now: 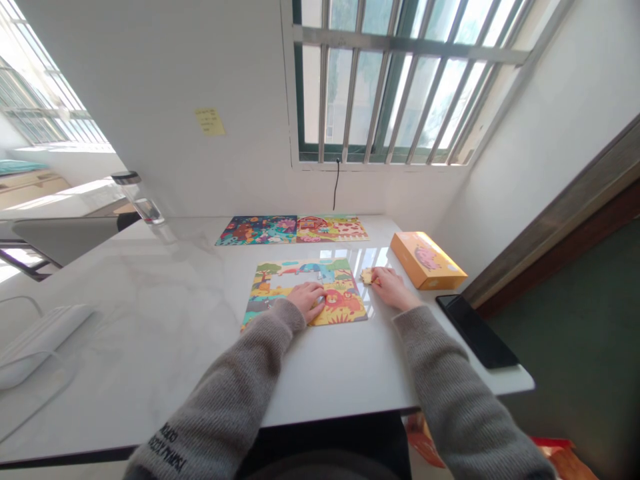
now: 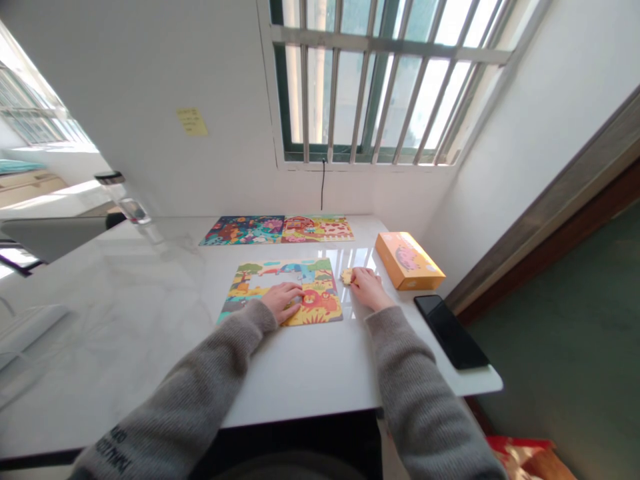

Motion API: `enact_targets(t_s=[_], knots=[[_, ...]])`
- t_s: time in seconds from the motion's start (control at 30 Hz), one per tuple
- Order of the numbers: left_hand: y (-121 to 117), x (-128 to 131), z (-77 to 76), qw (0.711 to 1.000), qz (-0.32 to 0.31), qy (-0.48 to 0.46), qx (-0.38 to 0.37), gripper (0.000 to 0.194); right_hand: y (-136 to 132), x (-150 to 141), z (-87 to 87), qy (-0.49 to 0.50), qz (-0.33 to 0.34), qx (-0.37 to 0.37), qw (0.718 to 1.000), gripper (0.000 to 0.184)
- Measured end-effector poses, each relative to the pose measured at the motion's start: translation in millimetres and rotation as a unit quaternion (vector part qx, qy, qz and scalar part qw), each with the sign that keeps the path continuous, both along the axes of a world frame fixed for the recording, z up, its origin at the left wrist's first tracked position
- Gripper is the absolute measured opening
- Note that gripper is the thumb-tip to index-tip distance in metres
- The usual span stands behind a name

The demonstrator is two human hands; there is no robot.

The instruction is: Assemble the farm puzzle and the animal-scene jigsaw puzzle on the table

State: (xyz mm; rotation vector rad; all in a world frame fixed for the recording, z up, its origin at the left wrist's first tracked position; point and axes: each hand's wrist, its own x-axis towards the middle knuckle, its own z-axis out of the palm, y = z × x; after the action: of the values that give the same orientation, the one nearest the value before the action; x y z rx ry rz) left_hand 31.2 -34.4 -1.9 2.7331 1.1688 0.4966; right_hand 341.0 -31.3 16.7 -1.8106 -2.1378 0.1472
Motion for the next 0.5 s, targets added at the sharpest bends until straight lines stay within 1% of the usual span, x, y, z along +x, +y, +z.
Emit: enact_targets(t_s=[0.13,0.3,0.4,0.5], knots=[[1.1,-0.2,-3.2,1.000,-0.003,-0.007,0.009,0.027,1.0,-2.0,0.0,-0.020,-0.009,0.013,1.000,0.009],[0.7,0.0,-0.5,1.000,-0.005,-0.007,0.010,0.027,2.3,-2.1,2.4,0.011,-0.006,0.055,0.998,0.026],[-0.5,0.0,5.3,1.000,0.005,-0.013,0.015,0.028,-1.8,-11.2,7.0,0.042,0.032,0.082,0.995,0.030],[0.4,-0.1,8.1,0.999,0.022,-0.031,0.032,0.043,-12.4,-32.6,12.4,0.065,0.110,0.093,0.987,0.031]])
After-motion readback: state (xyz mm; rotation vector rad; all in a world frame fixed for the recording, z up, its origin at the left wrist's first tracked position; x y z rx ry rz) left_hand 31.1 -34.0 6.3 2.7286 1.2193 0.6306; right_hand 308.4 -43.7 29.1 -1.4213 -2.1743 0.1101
